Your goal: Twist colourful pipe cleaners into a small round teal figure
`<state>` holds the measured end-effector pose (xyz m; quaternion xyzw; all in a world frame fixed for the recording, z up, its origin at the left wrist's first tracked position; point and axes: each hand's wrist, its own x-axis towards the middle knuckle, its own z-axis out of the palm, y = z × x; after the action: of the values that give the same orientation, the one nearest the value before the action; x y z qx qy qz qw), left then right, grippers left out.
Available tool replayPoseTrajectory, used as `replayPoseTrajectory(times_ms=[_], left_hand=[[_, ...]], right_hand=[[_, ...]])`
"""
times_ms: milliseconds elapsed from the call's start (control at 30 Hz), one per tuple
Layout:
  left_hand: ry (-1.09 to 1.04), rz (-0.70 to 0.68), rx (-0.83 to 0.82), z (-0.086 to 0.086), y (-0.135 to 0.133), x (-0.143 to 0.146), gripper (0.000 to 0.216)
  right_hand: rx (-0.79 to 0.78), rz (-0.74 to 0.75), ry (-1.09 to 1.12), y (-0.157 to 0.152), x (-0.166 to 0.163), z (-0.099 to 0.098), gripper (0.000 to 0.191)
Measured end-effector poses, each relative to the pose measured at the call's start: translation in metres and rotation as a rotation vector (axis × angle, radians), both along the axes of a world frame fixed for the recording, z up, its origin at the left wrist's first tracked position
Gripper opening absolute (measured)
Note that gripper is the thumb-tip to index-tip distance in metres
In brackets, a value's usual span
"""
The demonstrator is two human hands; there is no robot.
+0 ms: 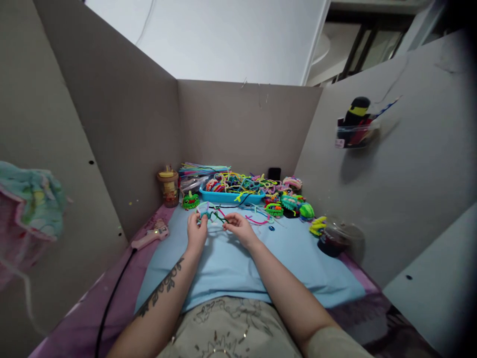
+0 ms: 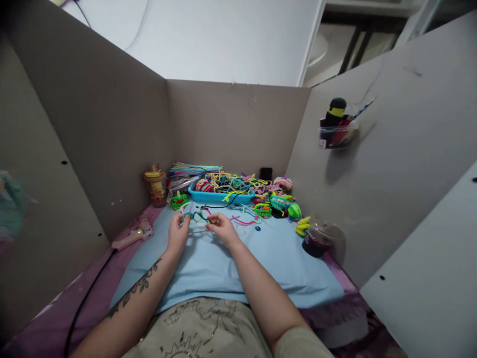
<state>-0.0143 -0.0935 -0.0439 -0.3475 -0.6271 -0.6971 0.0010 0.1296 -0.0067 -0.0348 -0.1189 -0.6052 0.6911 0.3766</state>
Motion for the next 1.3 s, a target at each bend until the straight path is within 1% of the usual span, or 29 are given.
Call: replayPoseTrajectory(times_ms=[33,67,100,167,200,267,300,367,433,533,667,733,800,867,933,1000,1067,1133,1167,1200,1233,1267,1300], left_hand=[[-0.018,-0.037,-0.019,-0.002,0.001,0.000,0.018],[-0.034,-0.088,-0.039,-0.004,0.003,0.001,0.019],[-0.042,-0.144,-0.061,-0.006,0.005,0.001,0.019],[-0.036,-0.229,-0.089,-0.009,0.007,0.002,0.019],[-0.025,-0.248,-0.091,-0.010,0.008,0.003,0.018],[0.002,-0.235,-0.075,-0.008,0.007,0.004,0.016],[0.017,-0.211,-0.064,-0.006,0.006,0.004,0.014],[0.038,-0.158,-0.045,-0.002,0.003,0.004,0.013],[0.037,-0.140,-0.028,0.001,0.001,0.005,0.014],[-0.061,-0.205,-0.031,0.002,0.000,0.006,0.021],[-0.320,-0.376,-0.017,0.002,0.001,0.006,0.036],[-0.418,-0.446,0.007,0.002,0.002,0.007,0.040],[-0.471,-0.493,0.006,0.002,0.003,0.007,0.042],[-0.449,-0.503,-0.002,0.000,0.004,0.007,0.041],[-0.365,-0.457,-0.001,-0.002,0.005,0.007,0.039],[-0.270,-0.392,-0.003,-0.002,0.004,0.007,0.036],[-0.218,-0.360,-0.004,-0.001,0.003,0.008,0.035],[-0.224,-0.361,0.001,0.002,0.002,0.007,0.034],[-0.243,-0.358,0.007,0.003,0.001,0.007,0.034],[-0.268,-0.350,0.011,0.005,0.000,0.007,0.035],[-0.297,-0.343,0.013,0.006,-0.001,0.006,0.036],[-0.326,-0.341,0.013,0.007,-0.002,0.006,0.036],[-0.356,-0.346,0.009,0.008,-0.002,0.006,0.037]], right_hand=[[-0.013,-0.061,0.029,-0.001,-0.004,-0.001,0.032],[-0.051,-0.086,0.066,-0.003,-0.008,-0.002,0.031],[-0.105,-0.078,0.107,-0.004,-0.010,-0.003,0.031],[-0.232,0.028,0.170,-0.004,-0.012,-0.002,0.033],[-0.288,0.100,0.183,-0.003,-0.011,-0.002,0.034],[-0.365,0.228,0.173,0.000,-0.006,0.000,0.038],[-0.391,0.268,0.166,0.002,-0.003,0.001,0.039],[-0.433,0.305,0.158,0.006,0.003,0.004,0.039],[-0.462,0.291,0.160,0.008,0.006,0.005,0.036],[-0.418,0.193,0.170,0.008,0.005,0.003,0.033],[-0.242,0.082,0.131,0.004,0.000,0.000,0.036],[-0.182,0.044,0.174,0.003,-0.001,0.000,0.040],[-0.179,0.021,0.244,0.004,0.000,0.002,0.044],[-0.224,0.005,0.283,0.005,0.001,0.004,0.043],[-0.285,-0.003,0.267,0.004,0.001,0.005,0.035],[-0.330,0.014,0.206,0.002,-0.001,0.005,0.029],[-0.339,0.055,0.137,0.000,-0.003,0.005,0.028],[-0.299,0.062,0.086,0.001,-0.003,0.004,0.031],[-0.262,0.012,0.064,0.004,-0.002,0.004,0.032],[-0.210,-0.081,0.038,0.008,0.000,0.004,0.032],[-0.148,-0.220,0.007,0.013,0.003,0.003,0.031],[-0.066,-0.413,-0.026,0.020,0.007,0.003,0.029],[0.039,-0.574,-0.061,0.026,0.011,0.002,0.027]])
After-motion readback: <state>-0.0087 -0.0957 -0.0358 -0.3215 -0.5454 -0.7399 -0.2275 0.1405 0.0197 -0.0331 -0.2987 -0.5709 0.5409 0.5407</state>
